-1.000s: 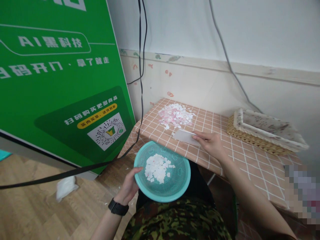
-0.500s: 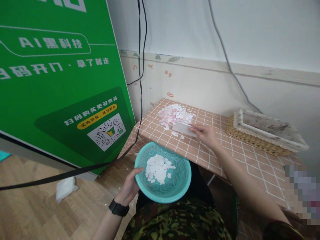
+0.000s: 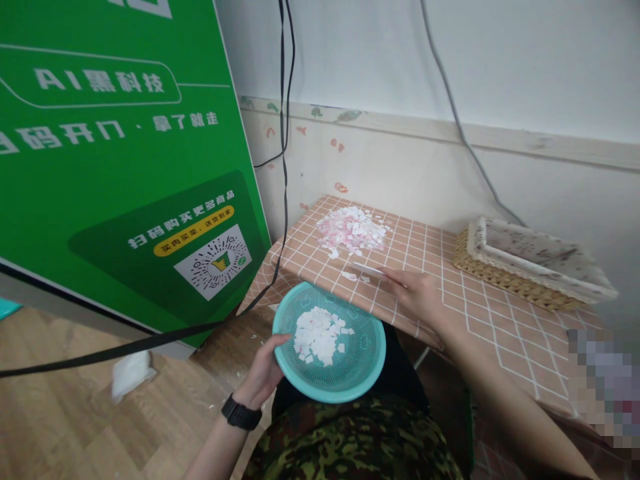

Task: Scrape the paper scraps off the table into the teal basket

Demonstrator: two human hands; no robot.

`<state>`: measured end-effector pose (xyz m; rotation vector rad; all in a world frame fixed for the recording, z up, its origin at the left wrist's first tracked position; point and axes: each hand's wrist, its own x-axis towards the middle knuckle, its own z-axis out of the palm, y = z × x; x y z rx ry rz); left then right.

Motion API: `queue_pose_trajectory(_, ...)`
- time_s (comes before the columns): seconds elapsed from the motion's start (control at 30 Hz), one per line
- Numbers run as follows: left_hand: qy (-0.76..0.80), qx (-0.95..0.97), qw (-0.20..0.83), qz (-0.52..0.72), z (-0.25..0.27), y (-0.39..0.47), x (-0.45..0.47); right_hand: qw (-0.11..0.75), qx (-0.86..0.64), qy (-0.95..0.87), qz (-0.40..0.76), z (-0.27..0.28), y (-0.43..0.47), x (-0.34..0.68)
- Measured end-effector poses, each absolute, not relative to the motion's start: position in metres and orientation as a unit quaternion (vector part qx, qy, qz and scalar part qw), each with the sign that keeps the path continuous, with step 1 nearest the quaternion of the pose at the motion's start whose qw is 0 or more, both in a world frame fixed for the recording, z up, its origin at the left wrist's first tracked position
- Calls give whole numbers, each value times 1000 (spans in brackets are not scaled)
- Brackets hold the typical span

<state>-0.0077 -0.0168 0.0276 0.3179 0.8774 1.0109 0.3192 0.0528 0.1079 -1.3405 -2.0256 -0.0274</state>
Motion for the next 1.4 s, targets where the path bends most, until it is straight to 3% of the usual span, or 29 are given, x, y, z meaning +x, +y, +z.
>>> queue_pose_trajectory(0.8, 379, 146, 782, 473, 34, -18, -3, 360, -438, -823, 38, 114, -6, 288)
queue_pose_trajectory(0.97, 389, 146, 773, 479, 31, -16, -3, 361, -503, -785, -37, 111, 11, 295)
queue_pose_trajectory(1.13, 396, 144, 768, 482, 25, -12, -6, 325, -473, -817, -53, 106, 21, 289)
queue_pose_trajectory(1.27, 402, 144, 767, 479, 25, -11, -8, 363, -420, -832, 17, 109, 14, 281)
queue_pose_trajectory(1.4, 393, 148, 766, 486, 29, -12, -8, 393, -501, -771, -5, 117, 30, 296)
